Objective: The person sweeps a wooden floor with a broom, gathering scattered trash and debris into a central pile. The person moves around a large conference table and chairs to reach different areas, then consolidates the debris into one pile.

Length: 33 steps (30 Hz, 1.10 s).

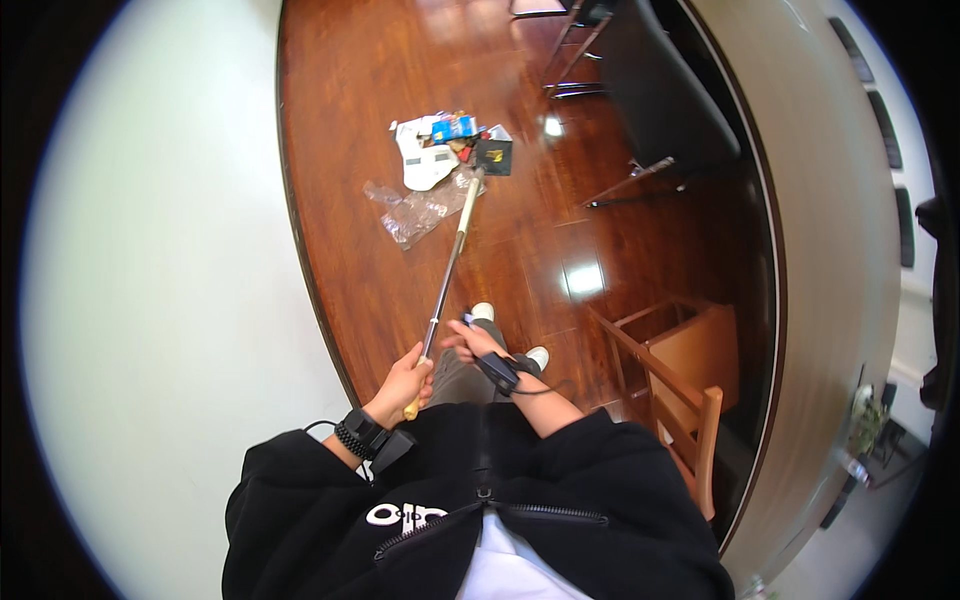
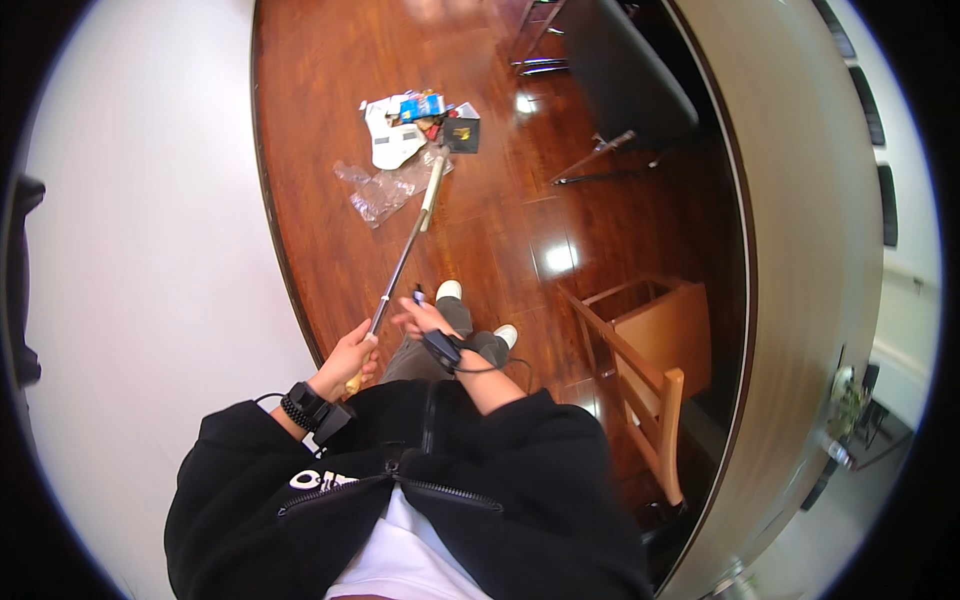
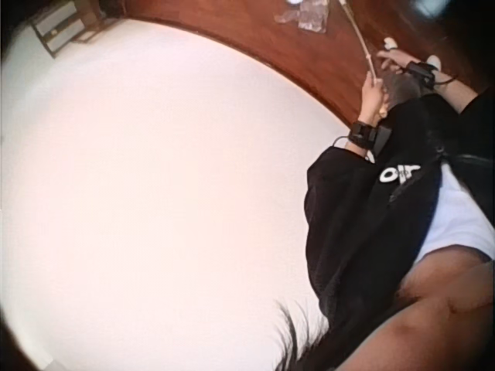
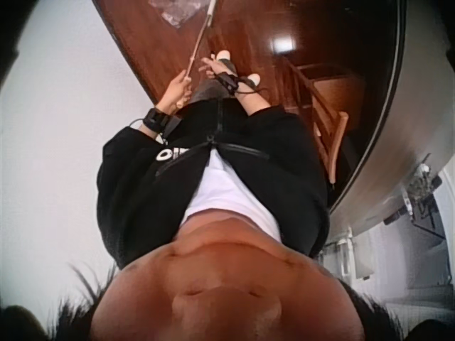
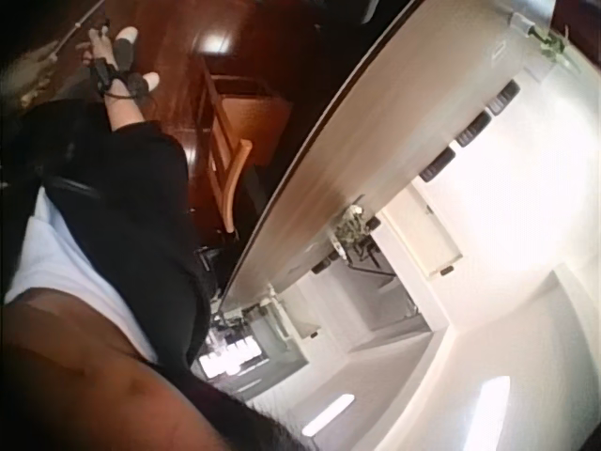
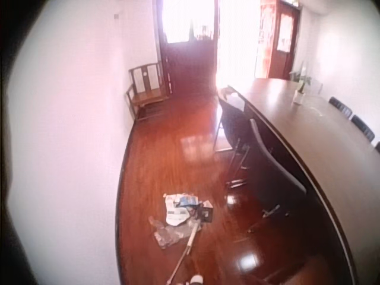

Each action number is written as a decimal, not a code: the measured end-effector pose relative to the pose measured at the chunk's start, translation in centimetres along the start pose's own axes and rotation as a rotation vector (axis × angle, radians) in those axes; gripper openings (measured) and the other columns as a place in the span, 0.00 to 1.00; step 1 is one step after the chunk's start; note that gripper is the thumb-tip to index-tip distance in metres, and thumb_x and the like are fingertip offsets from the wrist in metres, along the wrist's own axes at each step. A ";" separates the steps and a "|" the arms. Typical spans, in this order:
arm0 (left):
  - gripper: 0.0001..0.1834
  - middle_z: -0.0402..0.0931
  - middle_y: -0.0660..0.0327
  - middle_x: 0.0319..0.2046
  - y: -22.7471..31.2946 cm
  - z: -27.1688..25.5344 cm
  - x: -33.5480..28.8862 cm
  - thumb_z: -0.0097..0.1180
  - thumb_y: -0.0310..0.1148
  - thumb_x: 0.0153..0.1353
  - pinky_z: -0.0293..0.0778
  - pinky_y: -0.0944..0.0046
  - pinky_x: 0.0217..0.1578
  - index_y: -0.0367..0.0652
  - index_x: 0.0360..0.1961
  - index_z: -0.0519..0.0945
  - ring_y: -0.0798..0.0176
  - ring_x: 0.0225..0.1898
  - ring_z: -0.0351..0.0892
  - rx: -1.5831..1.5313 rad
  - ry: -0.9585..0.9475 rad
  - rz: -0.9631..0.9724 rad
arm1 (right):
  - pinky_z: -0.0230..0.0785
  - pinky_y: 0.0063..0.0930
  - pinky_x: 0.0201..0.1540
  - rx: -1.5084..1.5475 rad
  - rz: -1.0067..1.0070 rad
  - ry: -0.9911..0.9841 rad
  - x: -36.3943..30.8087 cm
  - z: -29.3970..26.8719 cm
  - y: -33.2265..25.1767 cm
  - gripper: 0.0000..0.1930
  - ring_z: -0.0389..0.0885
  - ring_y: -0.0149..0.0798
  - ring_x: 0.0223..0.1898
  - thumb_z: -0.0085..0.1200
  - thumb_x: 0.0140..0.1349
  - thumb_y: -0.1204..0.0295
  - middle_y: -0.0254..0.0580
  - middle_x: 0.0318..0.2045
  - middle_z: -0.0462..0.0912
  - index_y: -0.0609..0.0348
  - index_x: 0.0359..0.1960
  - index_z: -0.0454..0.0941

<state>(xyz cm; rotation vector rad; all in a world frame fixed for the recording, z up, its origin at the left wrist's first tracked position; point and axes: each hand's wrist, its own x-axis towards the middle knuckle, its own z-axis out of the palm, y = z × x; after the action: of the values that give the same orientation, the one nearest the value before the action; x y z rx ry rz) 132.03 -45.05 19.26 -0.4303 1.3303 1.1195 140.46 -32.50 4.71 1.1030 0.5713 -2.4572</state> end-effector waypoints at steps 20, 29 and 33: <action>0.09 0.61 0.64 0.13 0.1 19.4 6.9 0.42 0.27 0.54 0.63 0.75 0.16 0.42 0.18 0.60 0.70 0.16 0.62 -0.048 -0.454 -0.410 | 0.48 0.17 0.12 1.546 -1.366 1.010 -33.6 -22.1 3.9 0.18 0.57 0.25 0.11 0.52 0.46 0.54 0.32 0.18 0.69 0.52 0.28 0.62; 0.07 0.67 0.57 0.27 -8.4 34.7 6.9 0.48 0.24 0.49 0.66 0.72 0.18 0.40 0.31 0.68 0.65 0.24 0.69 0.344 -0.448 -0.217 | 0.46 0.15 0.13 1.584 -1.143 0.977 -39.0 -25.3 6.3 0.19 0.55 0.24 0.12 0.56 0.43 0.54 0.29 0.15 0.60 0.50 0.21 0.61; 0.08 0.68 0.60 0.20 -10.9 40.8 6.9 0.51 0.32 0.49 0.68 0.71 0.21 0.42 0.29 0.69 0.68 0.21 0.69 0.392 -0.596 -0.345 | 0.46 0.14 0.12 1.610 -1.191 0.857 -41.2 -26.8 6.4 0.16 0.55 0.25 0.11 0.56 0.44 0.56 0.29 0.13 0.59 0.50 0.21 0.62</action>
<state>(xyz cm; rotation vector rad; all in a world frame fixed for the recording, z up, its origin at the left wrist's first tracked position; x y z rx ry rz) 162.17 -14.64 19.85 -0.0199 0.8707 0.6050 185.35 -16.94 18.71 3.1619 -1.3588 -3.0408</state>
